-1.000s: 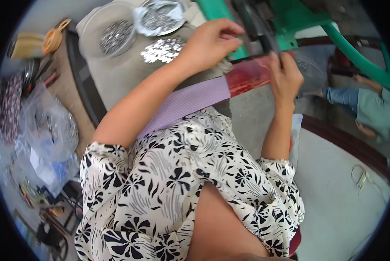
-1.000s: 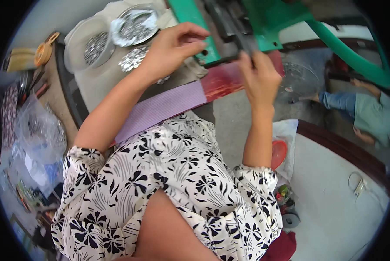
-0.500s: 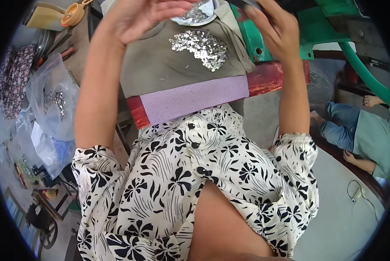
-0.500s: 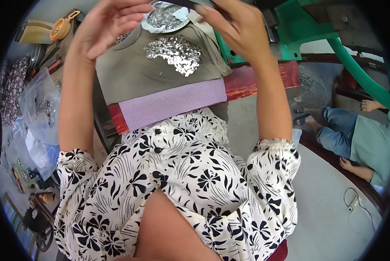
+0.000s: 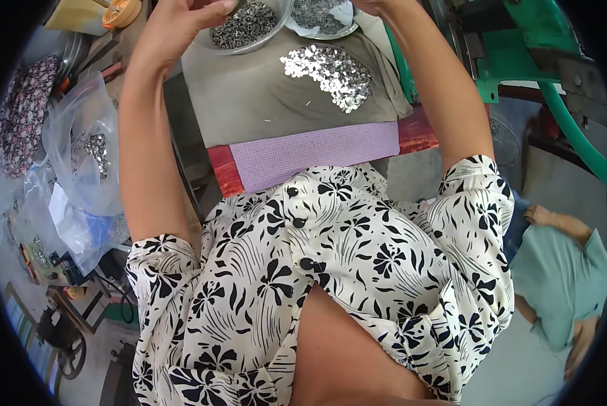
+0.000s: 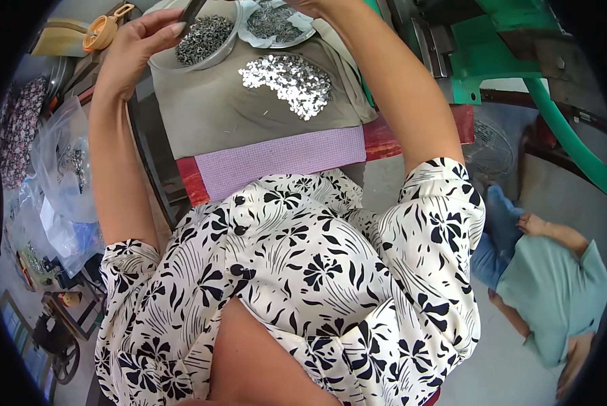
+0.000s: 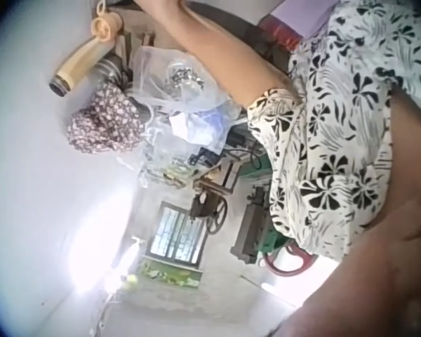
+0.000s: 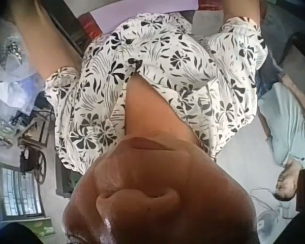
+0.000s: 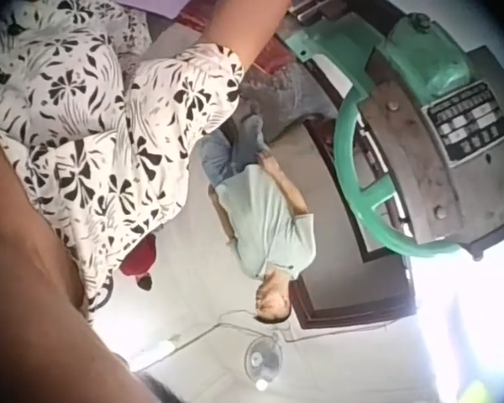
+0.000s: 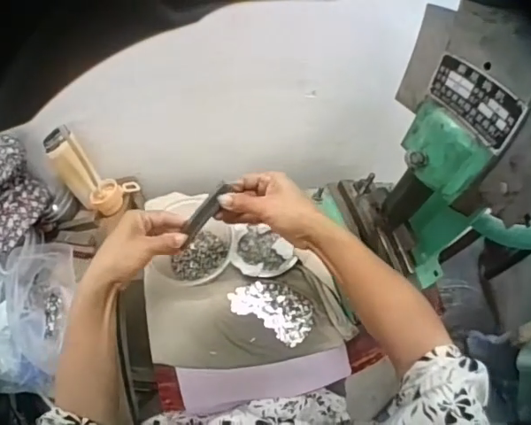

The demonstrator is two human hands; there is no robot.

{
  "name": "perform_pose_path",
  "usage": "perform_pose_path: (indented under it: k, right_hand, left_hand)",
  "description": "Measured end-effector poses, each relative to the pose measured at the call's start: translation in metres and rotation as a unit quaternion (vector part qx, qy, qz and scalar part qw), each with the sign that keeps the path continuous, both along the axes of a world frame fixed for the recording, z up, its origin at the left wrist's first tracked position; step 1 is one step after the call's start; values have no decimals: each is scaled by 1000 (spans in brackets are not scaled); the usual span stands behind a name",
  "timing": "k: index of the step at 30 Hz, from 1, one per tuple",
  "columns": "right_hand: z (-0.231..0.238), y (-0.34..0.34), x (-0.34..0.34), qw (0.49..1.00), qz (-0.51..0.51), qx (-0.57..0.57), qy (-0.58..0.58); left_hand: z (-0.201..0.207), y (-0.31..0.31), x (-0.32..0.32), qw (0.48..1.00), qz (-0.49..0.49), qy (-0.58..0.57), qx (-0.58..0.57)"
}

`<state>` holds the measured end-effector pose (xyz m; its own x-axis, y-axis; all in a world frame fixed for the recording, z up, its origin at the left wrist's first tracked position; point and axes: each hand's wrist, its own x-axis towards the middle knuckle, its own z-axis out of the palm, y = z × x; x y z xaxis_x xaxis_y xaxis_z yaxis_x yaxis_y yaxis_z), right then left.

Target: Manually assembling small metal components onto a strip and using a press machine.

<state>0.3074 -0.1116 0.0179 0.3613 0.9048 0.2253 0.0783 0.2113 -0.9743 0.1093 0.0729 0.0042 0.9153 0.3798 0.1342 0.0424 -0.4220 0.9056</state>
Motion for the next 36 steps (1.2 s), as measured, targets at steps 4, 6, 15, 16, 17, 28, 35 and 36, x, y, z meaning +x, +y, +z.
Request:
perform_pose_path:
  k: [4, 6, 15, 16, 17, 28, 35, 36]
  right_hand:
    - [-20, 24, -8, 996, -11, 1, -85]
    - [-19, 12, -8, 975, -82, -12, -204]
    - [-28, -90, -56, 989, -127, 42, 57]
    - [-35, -118, -64, 988, -152, -17, -9]
    - [-49, -145, -70, 976, -187, -81, -75]
    - [-136, -252, -70, 860, -420, -272, 101]
    - [-140, -225, -87, 772, -518, -306, -204]
    - [-138, -225, -89, 772, -517, -307, -204]
  left_hand:
    - [-25, 22, -22, 993, 61, -5, 100]
    - [-27, 32, -18, 993, 63, -6, 101]
    - [-6, 4, -65, 992, 9, 43, -120]
    - [-7, -17, -73, 989, -12, 34, -146]
    - [-15, -35, -71, 983, -44, 27, -174]
    - [-74, -115, -93, 906, -156, 316, -236]
    - [-73, -133, -108, 957, -18, 275, 92]
    - [-69, -133, -106, 960, 3, 255, 118]
